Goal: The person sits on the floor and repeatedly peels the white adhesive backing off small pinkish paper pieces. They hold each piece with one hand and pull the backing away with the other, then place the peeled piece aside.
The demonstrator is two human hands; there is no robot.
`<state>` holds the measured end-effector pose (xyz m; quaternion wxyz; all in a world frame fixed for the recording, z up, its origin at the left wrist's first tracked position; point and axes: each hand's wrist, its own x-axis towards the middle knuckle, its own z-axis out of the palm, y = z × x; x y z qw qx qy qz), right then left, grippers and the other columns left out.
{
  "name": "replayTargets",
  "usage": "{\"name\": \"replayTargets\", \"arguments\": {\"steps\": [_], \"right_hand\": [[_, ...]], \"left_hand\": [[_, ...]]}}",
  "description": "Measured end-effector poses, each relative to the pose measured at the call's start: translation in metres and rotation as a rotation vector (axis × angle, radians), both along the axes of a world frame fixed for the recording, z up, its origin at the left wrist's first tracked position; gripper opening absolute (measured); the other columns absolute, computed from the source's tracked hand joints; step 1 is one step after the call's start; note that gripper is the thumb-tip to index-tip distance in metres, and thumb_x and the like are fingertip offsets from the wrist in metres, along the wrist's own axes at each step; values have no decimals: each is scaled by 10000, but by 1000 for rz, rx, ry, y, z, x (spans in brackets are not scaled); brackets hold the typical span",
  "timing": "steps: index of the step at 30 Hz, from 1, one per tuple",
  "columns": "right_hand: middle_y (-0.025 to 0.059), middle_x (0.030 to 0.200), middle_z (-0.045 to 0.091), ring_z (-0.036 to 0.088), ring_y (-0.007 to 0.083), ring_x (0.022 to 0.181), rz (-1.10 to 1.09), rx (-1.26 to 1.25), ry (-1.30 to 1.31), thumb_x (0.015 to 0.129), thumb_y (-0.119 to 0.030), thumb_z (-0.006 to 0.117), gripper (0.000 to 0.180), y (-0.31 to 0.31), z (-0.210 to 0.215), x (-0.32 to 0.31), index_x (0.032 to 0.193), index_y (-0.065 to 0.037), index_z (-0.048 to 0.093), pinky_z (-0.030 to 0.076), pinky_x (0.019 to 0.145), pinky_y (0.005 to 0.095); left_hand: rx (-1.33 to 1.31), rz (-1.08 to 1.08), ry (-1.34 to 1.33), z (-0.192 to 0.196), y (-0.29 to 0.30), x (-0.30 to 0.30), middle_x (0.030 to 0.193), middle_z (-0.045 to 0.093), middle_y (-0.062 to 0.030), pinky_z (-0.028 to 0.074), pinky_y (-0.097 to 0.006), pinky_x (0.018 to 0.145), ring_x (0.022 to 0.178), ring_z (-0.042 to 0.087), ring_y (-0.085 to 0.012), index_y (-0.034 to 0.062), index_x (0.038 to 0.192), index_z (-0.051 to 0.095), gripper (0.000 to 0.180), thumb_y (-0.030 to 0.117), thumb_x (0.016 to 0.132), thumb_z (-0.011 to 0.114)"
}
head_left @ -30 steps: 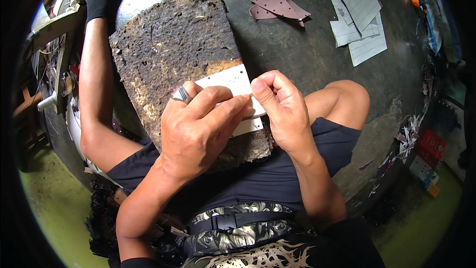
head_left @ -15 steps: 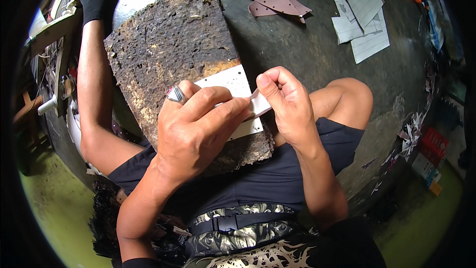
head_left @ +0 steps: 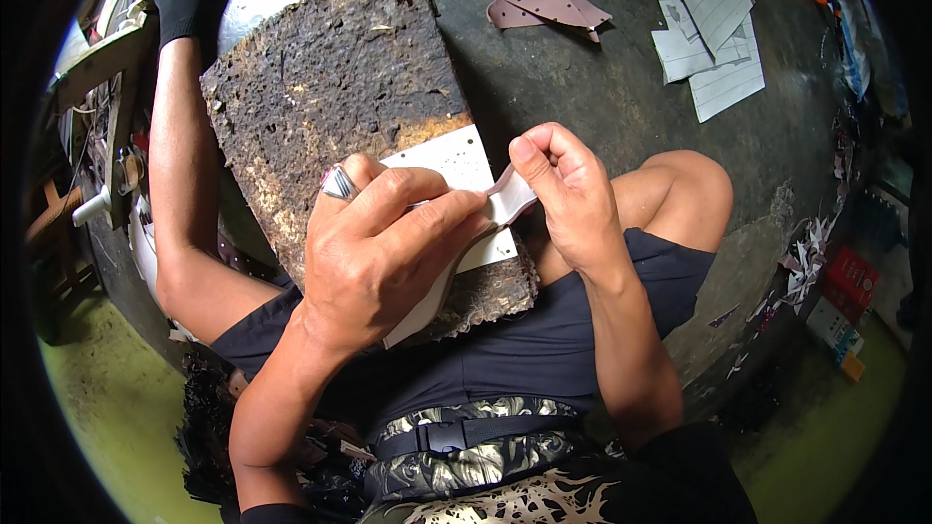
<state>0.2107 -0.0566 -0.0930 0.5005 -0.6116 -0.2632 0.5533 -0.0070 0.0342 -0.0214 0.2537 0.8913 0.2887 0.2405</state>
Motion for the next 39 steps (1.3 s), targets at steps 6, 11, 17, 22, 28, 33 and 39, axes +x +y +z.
{"name": "replayTargets", "arguments": {"steps": [6,11,17,22,28,33,39], "right_hand": [[-48,958,680,598,23,889,73,-52,-13,1217,-297,695,260,0,-1,7,1125,-53,702,504,808,231],[-55,956,668,581,23,885,66,-64,-33,1213,-292,704,258,1,-4,10,1118,-52,709,486,794,230],[-58,948,666,575,19,881,57,-61,-102,1208,-288,712,251,2,-11,13,1115,-55,717,478,784,227],[-63,921,665,578,17,836,57,-80,-118,1206,-293,713,254,2,-17,15,1120,-55,722,486,736,226],[-65,901,666,593,19,806,59,-99,-195,1197,-310,727,262,3,-25,16,1123,-59,732,507,707,227],[-51,892,681,620,29,805,71,-117,-254,1189,-324,735,274,3,-28,18,1114,-61,736,528,702,234],[24,840,698,622,96,766,31,-137,-302,1172,-309,748,309,4,-35,18,1068,-18,727,533,701,305]], "left_hand": [[-1,3,-1,-1,0,0,991,742,5,493,-381,733,851,645,-218,146,1119,893,309,145,831,1006],[-17,6,-7,0,0,0,986,742,6,497,-380,731,842,643,-217,143,1115,893,313,141,824,1007],[-14,-6,-15,-1,2,-1,988,743,8,498,-377,728,834,641,-211,148,1120,896,305,150,833,1000],[-30,-2,-19,-1,1,-1,991,743,10,497,-377,727,833,639,-207,156,1123,898,299,153,841,996],[-11,-9,-18,-1,2,0,981,736,11,495,-379,714,830,642,-209,159,1111,891,295,158,837,1002],[-15,3,-18,-2,1,2,967,727,14,493,-382,703,823,643,-207,159,1098,884,287,165,836,1002],[-10,-3,-16,-2,1,1,972,726,16,491,-383,705,823,645,-205,163,1102,881,294,175,836,1006]]}}
